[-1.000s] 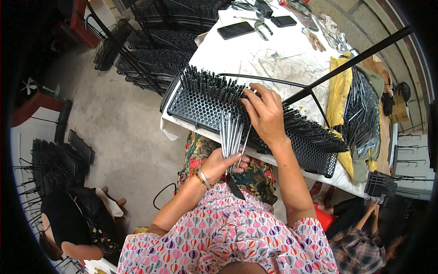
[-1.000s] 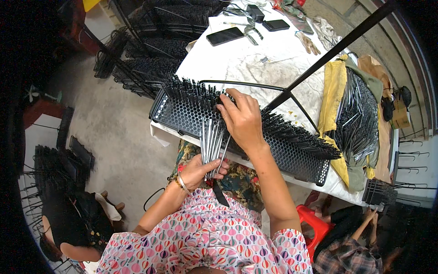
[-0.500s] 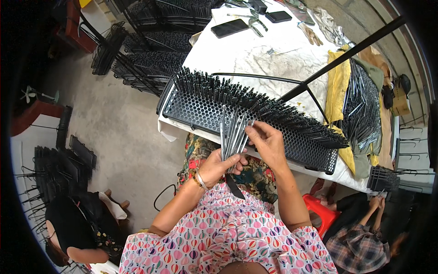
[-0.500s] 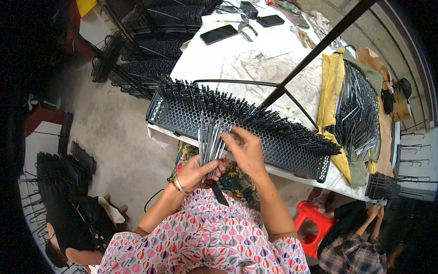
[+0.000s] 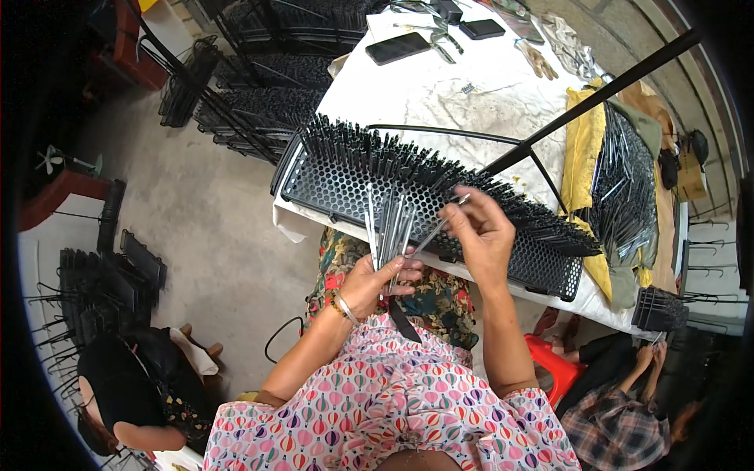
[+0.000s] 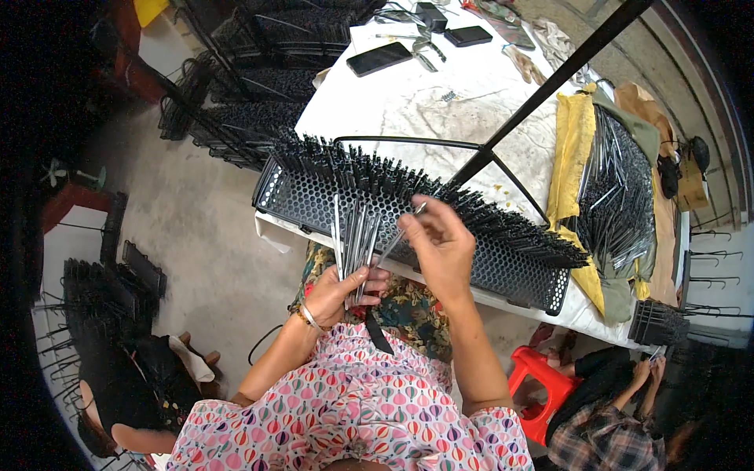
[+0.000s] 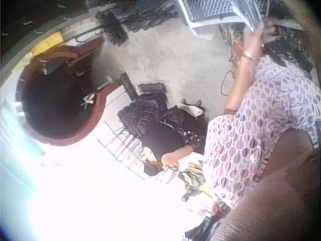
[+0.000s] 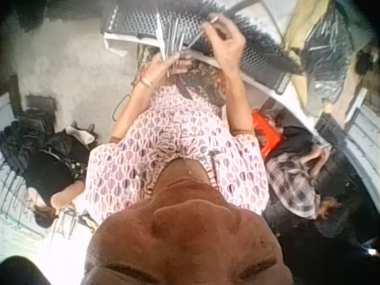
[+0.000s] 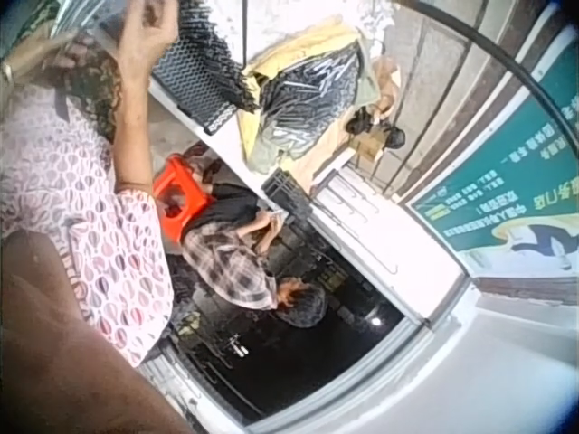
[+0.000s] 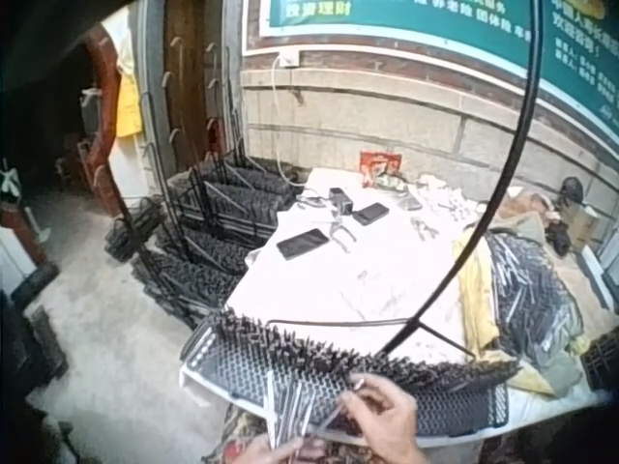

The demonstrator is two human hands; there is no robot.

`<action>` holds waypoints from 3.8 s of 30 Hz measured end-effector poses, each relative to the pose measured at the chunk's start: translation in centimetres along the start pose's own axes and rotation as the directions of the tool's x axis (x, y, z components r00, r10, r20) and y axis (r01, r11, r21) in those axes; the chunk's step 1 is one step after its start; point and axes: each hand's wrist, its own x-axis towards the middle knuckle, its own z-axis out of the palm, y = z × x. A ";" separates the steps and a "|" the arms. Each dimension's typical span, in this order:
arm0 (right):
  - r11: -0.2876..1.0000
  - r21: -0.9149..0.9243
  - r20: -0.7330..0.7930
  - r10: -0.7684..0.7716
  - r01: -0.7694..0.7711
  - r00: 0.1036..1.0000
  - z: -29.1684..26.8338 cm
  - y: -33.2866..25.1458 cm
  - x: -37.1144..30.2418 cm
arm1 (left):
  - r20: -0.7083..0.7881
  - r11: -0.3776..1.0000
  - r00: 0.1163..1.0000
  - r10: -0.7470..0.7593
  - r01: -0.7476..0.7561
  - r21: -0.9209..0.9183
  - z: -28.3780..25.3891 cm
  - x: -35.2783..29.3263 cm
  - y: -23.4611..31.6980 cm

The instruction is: The person inserts small metal pins into a perforated metal sheet by hand, assembling it into a metal frame.

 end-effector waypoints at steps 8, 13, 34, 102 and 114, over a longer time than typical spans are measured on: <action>0.643 -0.420 -0.037 -0.717 0.641 0.696 2.2 1.1 4.4 | 0.063 0.999 0.998 0.012 -0.016 0.052 -0.3 0.2 -0.2; 0.439 -0.535 0.076 -0.826 0.722 0.558 2.9 1.6 5.4 | 0.032 1.000 0.999 0.020 -0.021 0.022 -0.5 0.1 -0.2; 0.564 -0.546 0.073 -0.704 0.619 0.706 1.4 0.5 2.4 | 0.058 0.996 0.995 0.085 -0.085 0.010 0.3 -0.6 0.4; 0.707 -0.519 -0.055 -0.588 0.480 0.807 -1.7 -0.2 2.2 | 0.136 0.982 0.991 -0.018 -0.008 0.187 0.2 0.8 -1.5; 0.917 -0.358 -0.072 -0.218 0.179 0.973 -2.9 1.3 -1.0 | 0.077 0.981 0.997 -0.004 -0.011 0.196 1.3 1.1 -1.7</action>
